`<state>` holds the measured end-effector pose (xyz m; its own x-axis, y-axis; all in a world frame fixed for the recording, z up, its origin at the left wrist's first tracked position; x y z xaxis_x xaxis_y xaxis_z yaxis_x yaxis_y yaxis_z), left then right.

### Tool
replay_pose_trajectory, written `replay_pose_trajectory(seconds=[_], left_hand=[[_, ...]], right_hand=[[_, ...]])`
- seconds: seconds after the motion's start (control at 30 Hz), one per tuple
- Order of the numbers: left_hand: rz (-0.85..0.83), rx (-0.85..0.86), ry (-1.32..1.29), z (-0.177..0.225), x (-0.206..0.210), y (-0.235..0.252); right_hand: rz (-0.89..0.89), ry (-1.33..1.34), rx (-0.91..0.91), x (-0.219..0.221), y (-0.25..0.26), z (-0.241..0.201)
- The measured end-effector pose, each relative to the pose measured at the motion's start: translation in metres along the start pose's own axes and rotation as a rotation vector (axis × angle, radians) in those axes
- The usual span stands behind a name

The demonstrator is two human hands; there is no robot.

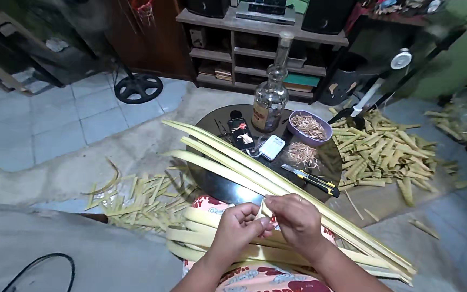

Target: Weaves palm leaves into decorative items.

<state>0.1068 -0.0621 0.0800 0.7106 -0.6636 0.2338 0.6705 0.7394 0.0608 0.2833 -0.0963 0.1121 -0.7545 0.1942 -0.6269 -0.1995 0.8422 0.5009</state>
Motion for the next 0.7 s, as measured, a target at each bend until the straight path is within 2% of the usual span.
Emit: replay_pose_trajectory(seconds=[0.03, 0.07, 0.1, 0.2, 0.27, 0.33, 0.4, 0.47, 0.5, 0.57, 0.7], left_hand=[[0.015, -0.002, 0.011, 0.000, 0.000, 0.000], [0.042, -0.010, 0.038, -0.001, 0.000, 0.000], [0.064, -0.020, 0.064, -0.002, -0.001, 0.001], [0.109, -0.005, 0.154, -0.002, -0.006, 0.002], [0.144, -0.004, 0.244, -0.005, -0.010, 0.003], [0.215, -0.059, 0.364, -0.010, -0.019, 0.003], [0.268, -0.116, 0.391, -0.011, -0.026, 0.002], [0.230, -0.121, 0.321, -0.009, -0.026, -0.001], [0.197, -0.107, 0.272, -0.006, -0.024, -0.002], [0.139, -0.074, 0.165, -0.001, -0.022, -0.004], [0.116, -0.024, 0.109, 0.003, -0.018, -0.005]], right_hand=[[-0.019, -0.103, -0.055, 0.003, -0.003, 0.000], [-0.043, -0.086, -0.050, 0.005, -0.004, -0.001], [-0.075, 0.040, 0.016, 0.004, -0.002, -0.002], [-0.182, 0.615, 0.368, -0.005, 0.013, 0.002], [-0.206, 0.696, 0.492, -0.007, 0.021, 0.004], [-0.157, 0.528, 0.390, -0.006, 0.018, 0.001], [-0.098, 0.174, 0.137, -0.003, 0.009, -0.006], [-0.058, -0.038, -0.065, 0.005, -0.001, -0.010], [-0.068, -0.071, -0.108, 0.010, -0.004, -0.010], [-0.117, -0.007, -0.070, 0.014, -0.003, -0.008], [-0.140, 0.372, 0.216, 0.005, 0.015, -0.002]])
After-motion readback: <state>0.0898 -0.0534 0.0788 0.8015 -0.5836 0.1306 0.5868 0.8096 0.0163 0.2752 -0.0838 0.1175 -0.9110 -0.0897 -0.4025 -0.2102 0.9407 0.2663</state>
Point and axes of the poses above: each hand's wrist, its own y-axis towards the middle knuckle, its own x-axis out of the palm, z = x × y, the point moved 3 cm from there along y, towards the middle knuckle, and after that the axes turned 10 degrees about -z, right-handed, at the moved point
